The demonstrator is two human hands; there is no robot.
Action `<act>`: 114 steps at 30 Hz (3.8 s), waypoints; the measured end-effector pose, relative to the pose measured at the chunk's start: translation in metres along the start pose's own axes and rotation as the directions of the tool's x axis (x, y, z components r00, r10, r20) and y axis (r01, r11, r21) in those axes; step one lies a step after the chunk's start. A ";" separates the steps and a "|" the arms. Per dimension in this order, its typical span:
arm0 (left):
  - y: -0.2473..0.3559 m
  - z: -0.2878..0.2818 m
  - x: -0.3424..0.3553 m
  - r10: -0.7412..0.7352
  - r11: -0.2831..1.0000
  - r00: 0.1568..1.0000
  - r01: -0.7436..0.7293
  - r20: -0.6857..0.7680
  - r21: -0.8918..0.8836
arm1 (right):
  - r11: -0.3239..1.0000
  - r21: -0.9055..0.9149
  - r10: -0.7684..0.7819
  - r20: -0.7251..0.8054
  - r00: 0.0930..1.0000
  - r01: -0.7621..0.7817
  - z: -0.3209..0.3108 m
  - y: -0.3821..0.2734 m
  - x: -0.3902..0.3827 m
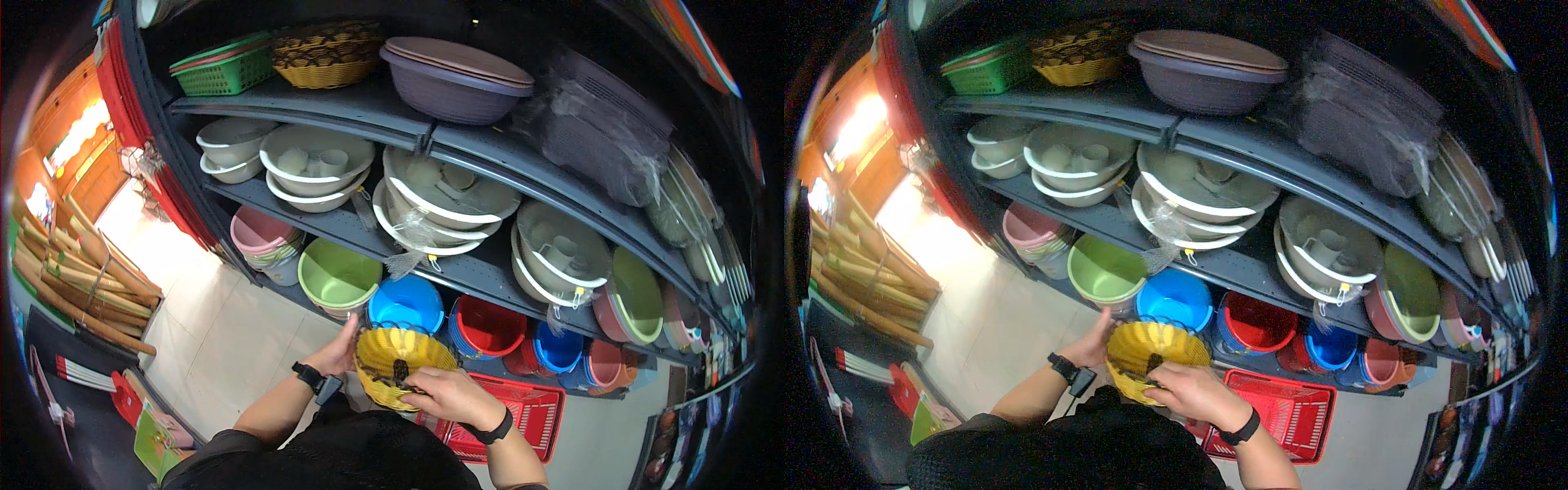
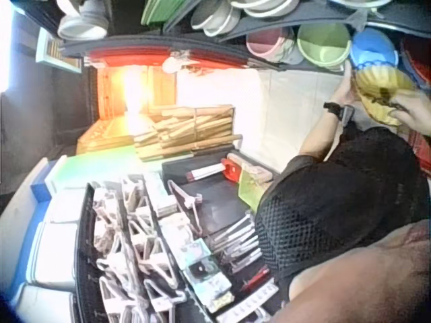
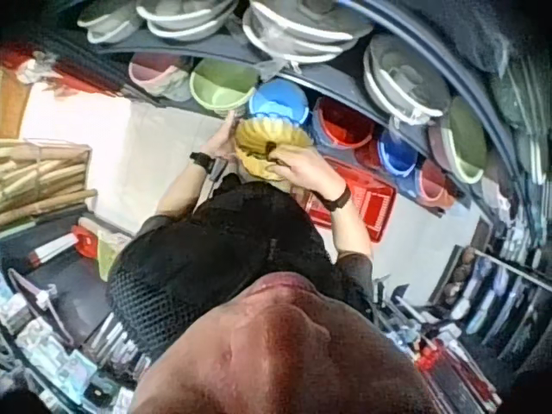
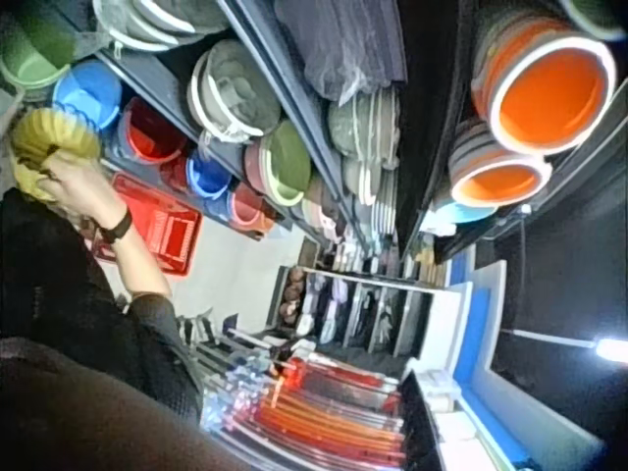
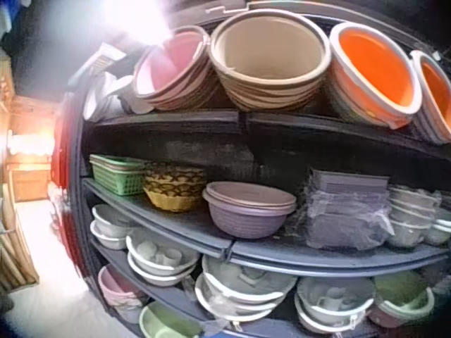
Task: The person repeatedly picks up green, pink, and yellow plastic baskets from a shelf, places them into a red shopping basket on the floor, and then returns them to the shelf. The person handles the baskets one at a time, stacking them in the red basket before restacking them on the shelf.
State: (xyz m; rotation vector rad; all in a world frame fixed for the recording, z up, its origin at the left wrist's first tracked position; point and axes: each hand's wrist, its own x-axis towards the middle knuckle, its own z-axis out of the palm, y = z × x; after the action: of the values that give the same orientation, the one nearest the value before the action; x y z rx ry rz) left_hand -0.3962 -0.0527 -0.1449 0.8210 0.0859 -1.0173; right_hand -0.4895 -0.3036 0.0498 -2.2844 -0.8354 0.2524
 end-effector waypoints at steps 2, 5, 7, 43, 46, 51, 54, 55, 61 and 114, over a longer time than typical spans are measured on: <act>0.014 0.005 -0.032 0.094 0.993 0.992 -0.100 -0.084 -0.061 | 0.994 -0.053 -0.094 0.055 0.994 0.097 -0.006 -0.011 0.020; 0.023 -0.008 -0.076 0.236 0.970 0.963 -0.242 -0.132 -0.034 | 0.964 -0.135 -0.214 0.116 0.970 0.229 -0.021 -0.029 0.044; 0.030 -0.011 -0.100 0.345 0.935 0.923 -0.354 -0.171 -0.021 | 0.929 -0.205 -0.284 0.138 0.949 0.308 -0.033 -0.042 0.061; 0.577 0.057 -0.181 0.924 0.114 0.296 -0.819 0.243 0.562 | 0.538 -0.824 -0.649 -0.270 0.712 0.177 -0.284 -0.147 0.372; 0.605 0.056 -0.167 0.929 0.101 0.299 -0.773 0.219 0.626 | 0.574 -0.806 -0.599 -0.296 0.744 0.142 -0.301 -0.131 0.392; 0.617 0.075 -0.140 0.929 0.141 0.343 -0.676 0.140 0.723 | 0.663 -0.748 -0.465 -0.385 0.797 0.025 -0.325 -0.106 0.402; 0.654 0.049 -0.112 0.902 0.107 0.376 -0.671 0.213 0.734 | 0.659 -0.751 -0.390 -0.375 0.841 -0.030 -0.336 -0.100 0.412; 0.671 0.034 -0.105 0.911 0.111 0.369 -0.653 0.187 0.749 | 0.670 -0.742 -0.412 -0.379 0.829 -0.006 -0.338 -0.096 0.421; 0.680 0.034 -0.076 0.867 0.282 0.498 -0.542 0.032 0.791 | 0.648 -0.759 -0.398 -0.408 0.822 -0.063 -0.354 -0.081 0.436; 0.435 0.142 0.002 0.574 -0.593 0.248 -0.531 0.780 0.605 | 0.571 -0.652 -0.104 -0.660 0.744 -0.499 -0.283 -0.053 0.262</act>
State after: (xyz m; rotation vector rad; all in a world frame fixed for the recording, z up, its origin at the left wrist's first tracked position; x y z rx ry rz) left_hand -0.0981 -0.0320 0.2016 1.8193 -1.2902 0.6416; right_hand -0.2026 -0.2615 0.3095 -2.9970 -0.2720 -1.0125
